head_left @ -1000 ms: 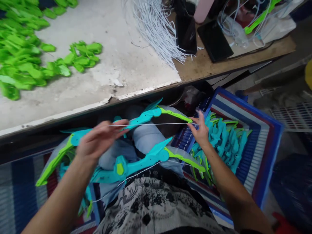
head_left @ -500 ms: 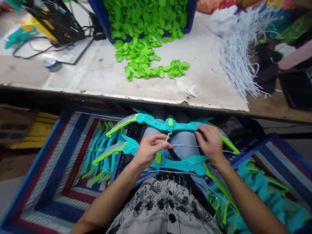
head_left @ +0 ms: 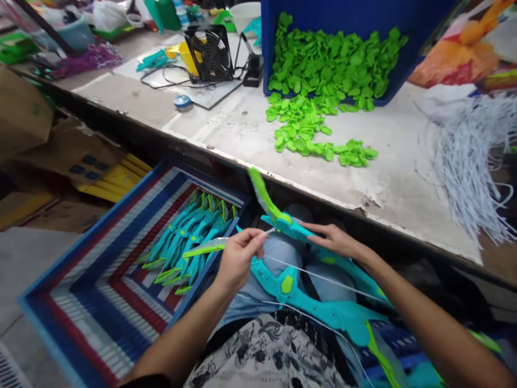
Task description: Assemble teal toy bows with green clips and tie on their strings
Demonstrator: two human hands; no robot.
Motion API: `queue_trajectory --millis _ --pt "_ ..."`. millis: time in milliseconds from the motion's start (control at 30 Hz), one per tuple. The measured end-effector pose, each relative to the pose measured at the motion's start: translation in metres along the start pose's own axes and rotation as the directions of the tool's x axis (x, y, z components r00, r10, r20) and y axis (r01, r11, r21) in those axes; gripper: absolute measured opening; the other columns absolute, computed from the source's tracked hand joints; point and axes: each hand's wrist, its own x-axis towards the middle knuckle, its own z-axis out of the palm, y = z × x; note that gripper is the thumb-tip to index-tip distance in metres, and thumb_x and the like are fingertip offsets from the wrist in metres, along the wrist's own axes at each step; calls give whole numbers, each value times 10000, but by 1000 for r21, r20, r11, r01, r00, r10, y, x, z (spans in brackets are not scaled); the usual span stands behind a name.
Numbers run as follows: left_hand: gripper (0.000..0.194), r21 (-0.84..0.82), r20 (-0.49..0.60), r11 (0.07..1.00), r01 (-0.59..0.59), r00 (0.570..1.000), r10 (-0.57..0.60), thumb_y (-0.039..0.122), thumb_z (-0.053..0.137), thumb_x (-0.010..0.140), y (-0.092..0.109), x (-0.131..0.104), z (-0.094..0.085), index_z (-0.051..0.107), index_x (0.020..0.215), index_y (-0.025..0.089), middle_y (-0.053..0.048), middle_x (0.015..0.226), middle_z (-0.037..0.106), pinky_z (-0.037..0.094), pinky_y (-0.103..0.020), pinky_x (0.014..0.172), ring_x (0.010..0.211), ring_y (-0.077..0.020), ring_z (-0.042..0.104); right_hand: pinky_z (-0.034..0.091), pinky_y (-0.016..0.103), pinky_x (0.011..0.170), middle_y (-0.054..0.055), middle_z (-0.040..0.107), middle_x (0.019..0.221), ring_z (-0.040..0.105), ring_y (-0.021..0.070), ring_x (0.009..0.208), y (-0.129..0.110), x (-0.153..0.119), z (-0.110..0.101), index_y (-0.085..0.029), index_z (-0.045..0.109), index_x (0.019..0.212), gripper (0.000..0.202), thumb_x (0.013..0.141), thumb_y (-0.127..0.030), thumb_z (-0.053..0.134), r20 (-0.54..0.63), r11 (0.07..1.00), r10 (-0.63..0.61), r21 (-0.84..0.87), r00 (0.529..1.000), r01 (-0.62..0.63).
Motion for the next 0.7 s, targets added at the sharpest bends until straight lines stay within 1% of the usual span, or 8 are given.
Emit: queue_trajectory --millis 67,100,133,233,367,467,633,700 --pt "218 66 -163 991 -117 979 126 372 701 726 4 16 -11 673 778 162 57 490 472 294 -196 457 457 -58 383 542 352 834 -1 690 1113 666 225 944 5 -5 -2 -267 563 1279 459 850 -428 557 -4 983 51 176 999 -49" --pt "217 114 -211 981 -157 961 178 370 701 722 7 25 -14 682 784 163 57 495 476 284 -197 448 453 -58 376 530 372 881 8 667 1163 654 240 998 7 -6 0 -253 584 1256 459 828 -417 590 -25 970 71 236 997 -63" --pt "218 168 -232 968 -185 947 222 368 701 718 10 35 -15 692 786 161 52 507 496 289 -200 447 456 -61 385 512 391 923 17 647 1195 639 253 1042 8 -6 3 -243 594 1244 466 808 -406 617 -41 958 90 276 995 -76" --pt "219 322 -219 912 -256 917 335 359 684 724 19 64 -10 718 793 154 15 596 605 350 -212 487 512 -84 470 464 424 993 26 620 1225 606 277 1110 7 -8 10 -240 596 1242 485 783 -385 649 -32 948 128 299 991 -112" --pt "217 450 -186 824 -344 866 464 336 633 763 29 89 2 726 794 142 -1 641 658 391 -215 527 562 -104 530 485 409 971 6 610 1238 598 282 1123 1 -12 12 -265 575 1265 478 802 -374 623 7 961 145 235 989 -143" --pt "200 508 -152 775 -375 847 510 305 610 779 32 94 6 722 786 139 -5 664 676 413 -215 549 586 -111 556 501 385 949 -5 589 1264 591 282 1134 -1 -14 13 -277 573 1266 467 810 -373 611 -3 967 149 209 989 -145" --pt "184 566 -116 721 -399 827 550 273 591 798 30 94 5 719 801 141 -19 737 702 441 -213 602 653 -122 603 530 361 892 -3 581 1278 602 289 1114 2 -14 13 -277 559 1284 470 828 -391 584 4 977 146 156 989 -145" --pt "174 585 -99 702 -405 824 558 264 589 801 29 94 5 716 804 144 -17 743 702 442 -211 609 662 -122 609 525 357 896 2 576 1287 598 289 1119 2 -14 14 -271 551 1295 476 838 -404 568 12 980 143 140 990 -144"
